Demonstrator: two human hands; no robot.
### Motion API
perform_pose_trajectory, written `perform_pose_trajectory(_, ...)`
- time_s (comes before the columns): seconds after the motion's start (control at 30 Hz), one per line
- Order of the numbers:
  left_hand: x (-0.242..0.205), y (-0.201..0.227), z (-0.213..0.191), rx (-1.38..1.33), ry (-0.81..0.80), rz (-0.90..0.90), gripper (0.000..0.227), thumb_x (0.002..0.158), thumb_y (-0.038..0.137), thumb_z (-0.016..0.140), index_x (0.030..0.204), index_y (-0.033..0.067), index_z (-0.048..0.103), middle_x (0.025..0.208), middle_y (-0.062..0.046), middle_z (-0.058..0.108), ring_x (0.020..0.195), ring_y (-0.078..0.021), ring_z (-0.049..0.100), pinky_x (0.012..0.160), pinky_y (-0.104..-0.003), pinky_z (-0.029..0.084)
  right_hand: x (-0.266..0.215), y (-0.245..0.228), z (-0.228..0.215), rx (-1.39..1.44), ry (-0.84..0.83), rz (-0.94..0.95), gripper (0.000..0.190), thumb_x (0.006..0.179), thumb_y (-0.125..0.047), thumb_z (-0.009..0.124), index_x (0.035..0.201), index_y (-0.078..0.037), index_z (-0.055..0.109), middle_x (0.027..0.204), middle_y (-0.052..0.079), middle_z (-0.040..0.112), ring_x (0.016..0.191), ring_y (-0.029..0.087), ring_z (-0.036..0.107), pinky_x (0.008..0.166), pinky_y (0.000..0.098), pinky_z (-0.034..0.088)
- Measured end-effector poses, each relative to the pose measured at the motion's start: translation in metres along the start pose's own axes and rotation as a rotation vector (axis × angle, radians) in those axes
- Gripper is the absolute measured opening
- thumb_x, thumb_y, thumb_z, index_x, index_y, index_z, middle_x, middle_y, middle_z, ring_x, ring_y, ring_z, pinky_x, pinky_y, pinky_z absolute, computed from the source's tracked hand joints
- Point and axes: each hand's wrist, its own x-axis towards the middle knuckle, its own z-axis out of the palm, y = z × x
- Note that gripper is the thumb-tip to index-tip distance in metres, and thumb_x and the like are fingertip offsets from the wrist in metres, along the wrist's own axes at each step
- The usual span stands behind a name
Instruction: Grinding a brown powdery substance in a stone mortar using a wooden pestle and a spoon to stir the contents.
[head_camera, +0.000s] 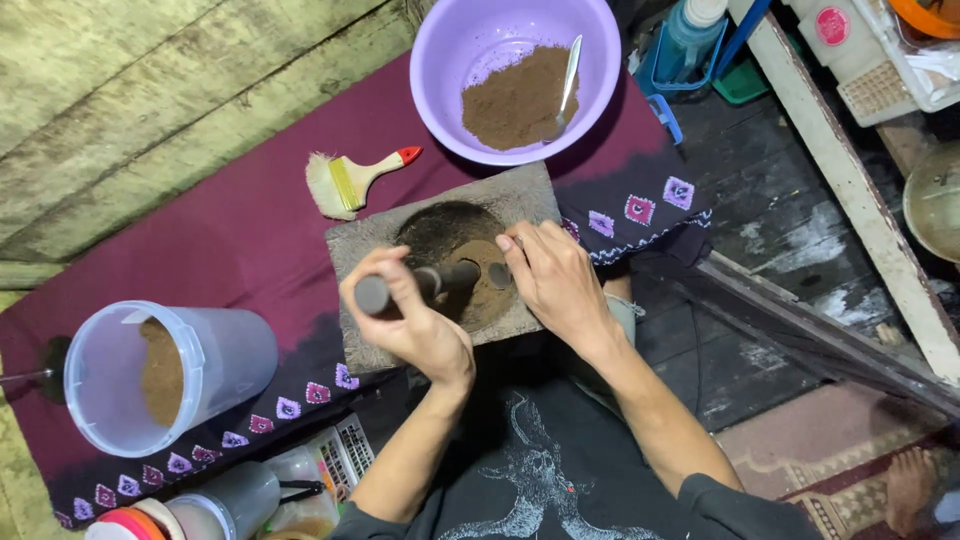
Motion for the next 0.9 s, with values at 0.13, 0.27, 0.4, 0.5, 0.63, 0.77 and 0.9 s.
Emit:
perform_pose_trajectory(0.13,0.003,-0.034,-0.012,-0.14,0.052,0.045,0.023,0.11,0.021,0.053,0.091,0.0101,0.045,0.081,-0.002,0.05,0.077,-0.015,0.056,0.087,-0.031,0.048,-0.003,0.001,-0.001,0.01,-0.017,0.002,0.027,0.111,-0.026,0.05,0.09,-0.013,0.061,0.061,0.006,0.054,0.064,0.025,0.061,0.064,0.0336,0.053)
perform_pose_trajectory(0.27,0.022,-0.061,-0.029,-0.352,-0.087,-0.018,0.026,0.102,-0.004,0.055,0.083,0.0062,0.041,0.048,-0.002,0.032,0.038,-0.0153,0.039,0.052,-0.03,0.046,-0.001,-0.001,-0.001,-0.011,-0.003,-0.038,0.024,0.109,-0.021,0.054,0.091,-0.011,0.064,0.064,0.008,0.06,0.067,0.027,0.063,0.067,0.0346,0.053)
perform_pose_trajectory(0.4,0.041,-0.056,-0.043,-0.524,-0.515,-0.082,0.047,0.094,-0.005,0.061,0.054,0.0089,0.04,0.038,-0.002,0.03,0.031,-0.0143,0.032,0.039,-0.027,0.035,-0.002,0.0,-0.002,-0.058,-0.057,-0.047,0.026,0.109,-0.022,0.055,0.09,-0.01,0.067,0.065,0.008,0.061,0.069,0.027,0.064,0.068,0.0362,0.052)
perform_pose_trajectory(0.5,0.046,-0.057,-0.054,-0.564,-0.54,-0.13,0.044,0.091,-0.003,0.062,0.054,0.0088,0.04,0.039,-0.003,0.03,0.033,-0.0158,0.031,0.04,-0.029,0.036,-0.002,-0.008,-0.006,-0.113,-0.119,-0.049,0.025,0.109,-0.022,0.056,0.09,-0.009,0.068,0.066,0.008,0.064,0.071,0.026,0.066,0.072,0.0361,0.052)
perform_pose_trajectory(0.63,0.041,-0.054,-0.055,-0.563,-0.396,-0.126,0.045,0.095,0.002,0.06,0.056,0.0126,0.039,0.039,0.001,0.028,0.036,-0.0115,0.027,0.04,-0.026,0.032,-0.002,-0.011,-0.009,-0.142,-0.139,-0.082,0.02,0.108,-0.02,0.056,0.094,-0.01,0.067,0.067,0.008,0.063,0.073,0.027,0.066,0.072,0.0367,0.051)
perform_pose_trajectory(0.77,0.031,-0.064,-0.058,-0.578,-0.317,-0.049,0.047,0.087,-0.007,0.059,0.051,0.0127,0.037,0.036,0.002,0.025,0.032,-0.0123,0.024,0.037,-0.026,0.03,0.001,-0.039,-0.036,-0.201,-0.112,-0.096,0.02,0.111,-0.013,0.054,0.099,-0.006,0.068,0.072,0.011,0.063,0.074,0.028,0.063,0.07,0.0357,0.053)
perform_pose_trajectory(0.9,0.036,-0.053,-0.053,-0.604,-0.345,-0.004,0.048,0.079,-0.012,0.062,0.046,0.0122,0.038,0.035,0.0,0.027,0.031,-0.0122,0.023,0.033,-0.027,0.029,0.009,-0.046,-0.041,-0.384,-0.09,-0.129,0.021,0.113,-0.016,0.057,0.101,-0.006,0.071,0.074,0.008,0.064,0.076,0.024,0.062,0.073,0.034,0.051)
